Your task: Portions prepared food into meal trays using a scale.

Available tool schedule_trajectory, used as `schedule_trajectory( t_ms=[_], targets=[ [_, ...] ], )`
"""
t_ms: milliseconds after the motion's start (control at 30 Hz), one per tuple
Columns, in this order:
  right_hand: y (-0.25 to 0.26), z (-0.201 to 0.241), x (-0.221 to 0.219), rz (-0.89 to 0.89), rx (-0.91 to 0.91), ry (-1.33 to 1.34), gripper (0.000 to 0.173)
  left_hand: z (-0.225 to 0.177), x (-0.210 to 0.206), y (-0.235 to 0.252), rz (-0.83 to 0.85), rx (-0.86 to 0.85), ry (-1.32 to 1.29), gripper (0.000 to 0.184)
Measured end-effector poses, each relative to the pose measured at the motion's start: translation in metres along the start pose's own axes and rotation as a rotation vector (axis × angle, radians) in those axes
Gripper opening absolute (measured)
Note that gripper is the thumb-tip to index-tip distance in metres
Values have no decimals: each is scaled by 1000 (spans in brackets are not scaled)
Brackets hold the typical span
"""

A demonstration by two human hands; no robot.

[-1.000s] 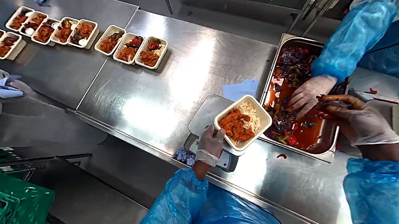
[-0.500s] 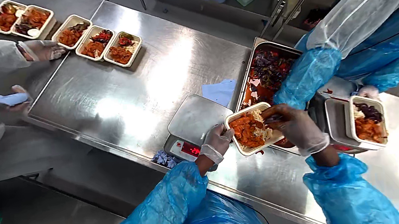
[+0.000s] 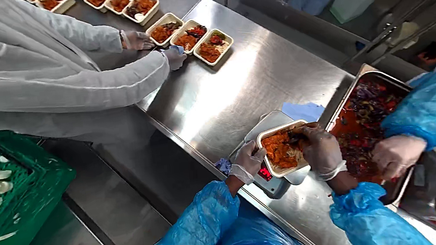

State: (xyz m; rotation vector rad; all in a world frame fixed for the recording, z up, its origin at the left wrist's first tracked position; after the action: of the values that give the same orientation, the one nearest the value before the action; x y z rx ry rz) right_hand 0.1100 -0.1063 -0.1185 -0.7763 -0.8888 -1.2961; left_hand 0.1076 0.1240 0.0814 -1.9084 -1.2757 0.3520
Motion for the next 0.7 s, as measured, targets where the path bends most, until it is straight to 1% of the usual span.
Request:
schedule_trajectory(
  t_ms=[33, 67, 100, 133, 167, 233, 333, 433, 500, 533, 600, 667, 700],
  targets=[
    [4, 4, -9, 2, 20, 9, 29, 66, -5, 47, -5, -281, -47, 17],
    [7, 9, -15, 22, 24, 25, 29, 132, -13, 108, -30, -605, -109, 21],
    [9, 15, -18, 48, 22, 38, 30, 159, -17, 139, -11, -565, -153, 25],
    [11, 20, -18, 69, 15, 44, 32, 166, -16, 150, 5, -464, -180, 25],
    [14, 26, -18, 81, -3, 48, 35, 167, -14, 155, -2, -398, -187, 23],
    [17, 37, -18, 54, -49, 50, 37, 166, -8, 157, -25, -353, -179, 20],
    [21, 47, -30, -54, -115, 49, 28, 157, 4, 148, -16, -317, -160, 18],
    [25, 47, -48, -136, -113, 22, 18, 164, 0, 168, -14, -317, -135, 20],
    [26, 48, -54, -139, -113, 23, 16, 183, -5, 188, -36, -401, -118, 23],
    [26, 49, -53, -132, -111, 35, 17, 193, -7, 196, -43, -446, -113, 25],
    [24, 53, -44, -110, -121, 64, 21, 200, -7, 204, -44, -500, -116, 23],
    [24, 57, -35, -112, -152, 58, 28, 195, -3, 204, -37, -487, -120, 22],
    [23, 58, -33, -130, -160, 43, 26, 188, 0, 202, -22, -437, -125, 22]
  ],
)
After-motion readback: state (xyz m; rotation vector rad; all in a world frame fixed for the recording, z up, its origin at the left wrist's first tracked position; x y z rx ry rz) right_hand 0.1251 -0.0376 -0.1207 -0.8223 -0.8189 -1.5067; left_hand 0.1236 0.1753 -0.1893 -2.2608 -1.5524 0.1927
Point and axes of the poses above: each hand's wrist, its own y-axis towards the middle knuckle, its own x-axis out of the back of the hand, z = x × y, the point moved 1 cm from there along y, towards the middle knuckle, and after that the axes turned 5 degrees about z, right-handed, at the moved point
